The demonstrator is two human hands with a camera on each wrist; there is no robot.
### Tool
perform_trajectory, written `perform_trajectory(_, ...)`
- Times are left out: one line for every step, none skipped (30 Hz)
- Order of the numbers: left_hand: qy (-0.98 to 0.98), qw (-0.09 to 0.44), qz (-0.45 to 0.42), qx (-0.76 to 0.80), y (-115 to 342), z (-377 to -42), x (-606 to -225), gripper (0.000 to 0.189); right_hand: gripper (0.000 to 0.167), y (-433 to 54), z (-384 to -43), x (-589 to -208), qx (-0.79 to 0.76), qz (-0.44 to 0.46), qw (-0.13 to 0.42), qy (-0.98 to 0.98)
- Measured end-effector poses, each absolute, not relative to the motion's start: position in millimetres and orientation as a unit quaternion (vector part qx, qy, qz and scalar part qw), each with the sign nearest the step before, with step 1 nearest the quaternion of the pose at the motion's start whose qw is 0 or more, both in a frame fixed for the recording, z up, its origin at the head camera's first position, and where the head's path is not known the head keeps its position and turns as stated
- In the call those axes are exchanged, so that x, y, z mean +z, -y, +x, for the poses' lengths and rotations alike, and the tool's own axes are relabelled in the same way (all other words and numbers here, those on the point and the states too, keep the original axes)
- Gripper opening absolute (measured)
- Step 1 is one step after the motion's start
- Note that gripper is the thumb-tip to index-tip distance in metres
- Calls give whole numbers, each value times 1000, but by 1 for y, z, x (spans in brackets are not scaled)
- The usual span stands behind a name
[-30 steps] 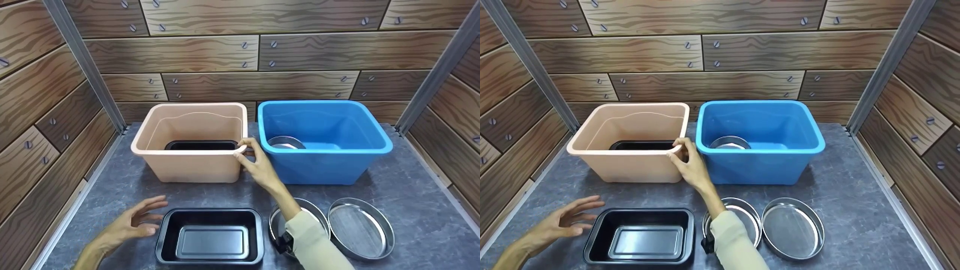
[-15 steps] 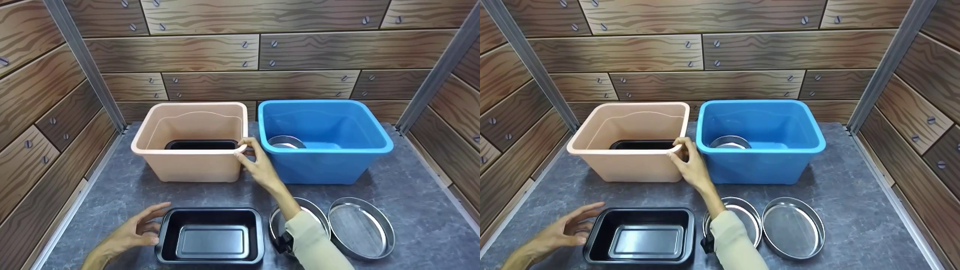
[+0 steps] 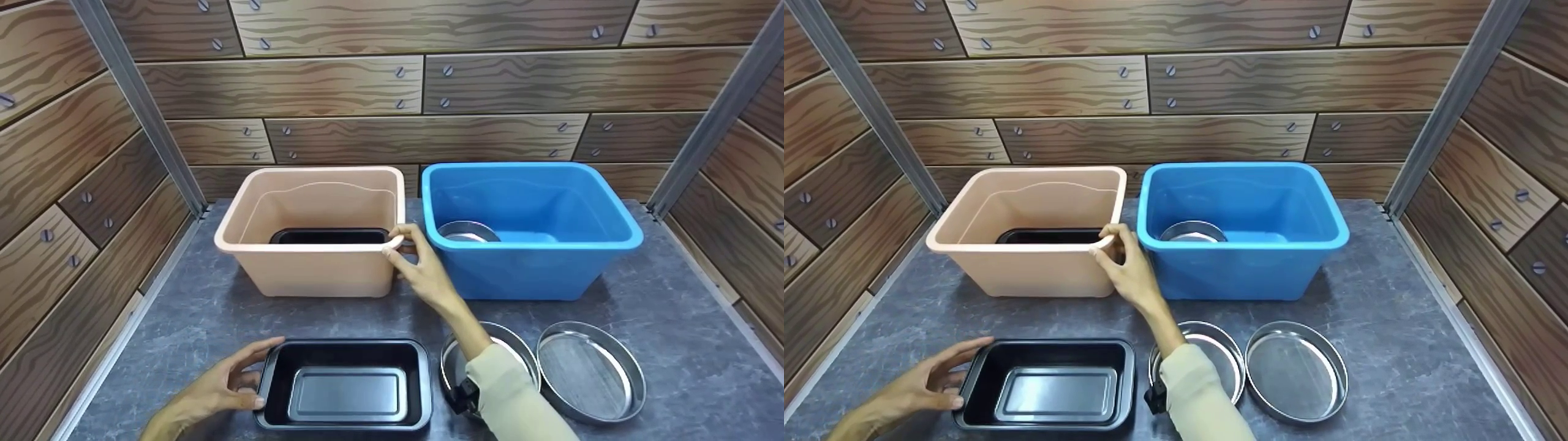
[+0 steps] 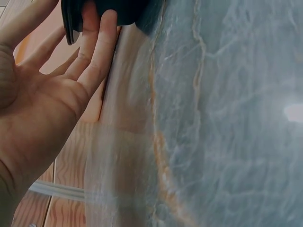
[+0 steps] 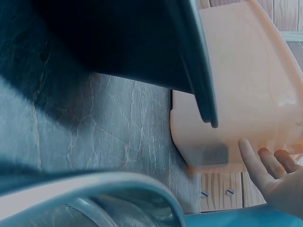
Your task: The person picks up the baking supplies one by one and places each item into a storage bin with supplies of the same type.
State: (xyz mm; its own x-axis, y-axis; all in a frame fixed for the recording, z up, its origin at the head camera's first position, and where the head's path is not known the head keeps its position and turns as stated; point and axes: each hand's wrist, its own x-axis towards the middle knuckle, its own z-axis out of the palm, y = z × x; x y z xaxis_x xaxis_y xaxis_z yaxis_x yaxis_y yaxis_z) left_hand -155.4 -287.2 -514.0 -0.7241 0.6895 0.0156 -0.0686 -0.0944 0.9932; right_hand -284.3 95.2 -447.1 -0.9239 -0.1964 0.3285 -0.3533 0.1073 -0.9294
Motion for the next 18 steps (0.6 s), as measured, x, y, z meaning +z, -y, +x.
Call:
perform_trajectory(-614, 271, 256, 696, 287, -155, -515, 82, 31, -95, -284, -447, 642, 185, 61, 742)
perform_trajectory(-613, 272, 252, 697, 286, -155, -516, 83, 31, -95, -284, -447, 641, 185, 61, 742)
perform_trajectory(-615, 272, 250, 697, 286, -155, -516, 84, 31, -95, -284, -448, 641, 185, 61, 742)
perform_trajectory(-613, 273, 248, 699, 285, -155, -517, 85, 30, -95, -284, -448, 641, 185, 60, 743)
perform_trajectory(-612, 274, 245, 700, 285, -155, -517, 86, 29, -95, -283, -448, 641, 186, 61, 742)
perform_trajectory(-610, 275, 245, 702, 285, -156, -517, 87, 29, -95, -283, -448, 641, 186, 62, 742)
perform_trajectory(-606, 276, 245, 705, 284, -156, -517, 88, 28, -95, -283, -448, 641, 185, 62, 742)
perform_trajectory(-604, 277, 241, 707, 284, -156, -517, 88, 28, -95, -283, -448, 642, 185, 62, 741)
perform_trajectory(-605, 276, 242, 706, 284, -156, -517, 88, 28, -95, -283, -448, 643, 185, 64, 741)
perform_trajectory(-605, 276, 242, 707, 284, -156, -517, 88, 28, -95, -283, -447, 643, 185, 64, 741)
perform_trajectory(-605, 275, 243, 707, 284, -156, -517, 88, 28, -95, -283, -447, 643, 184, 66, 740)
perform_trajectory(-606, 272, 245, 706, 284, -155, -517, 87, 28, -95, -283, -447, 643, 184, 66, 740)
perform_trajectory(-609, 271, 242, 705, 283, -155, -517, 87, 28, -95, -283, -447, 644, 184, 66, 740)
perform_trajectory(-613, 268, 238, 703, 283, -155, -516, 87, 28, -95, -283, -447, 644, 184, 65, 740)
perform_trajectory(-620, 265, 234, 701, 283, -155, -516, 87, 28, -95, -283, -447, 644, 185, 65, 740)
perform_trajectory(-624, 263, 232, 699, 283, -155, -516, 87, 28, -95, -284, -447, 643, 185, 65, 740)
perform_trajectory(-628, 262, 226, 697, 282, -154, -516, 87, 28, -95, -284, -448, 643, 186, 65, 740)
perform_trajectory(-635, 262, 215, 694, 282, -154, -515, 87, 28, -95, -284, -448, 643, 187, 65, 740)
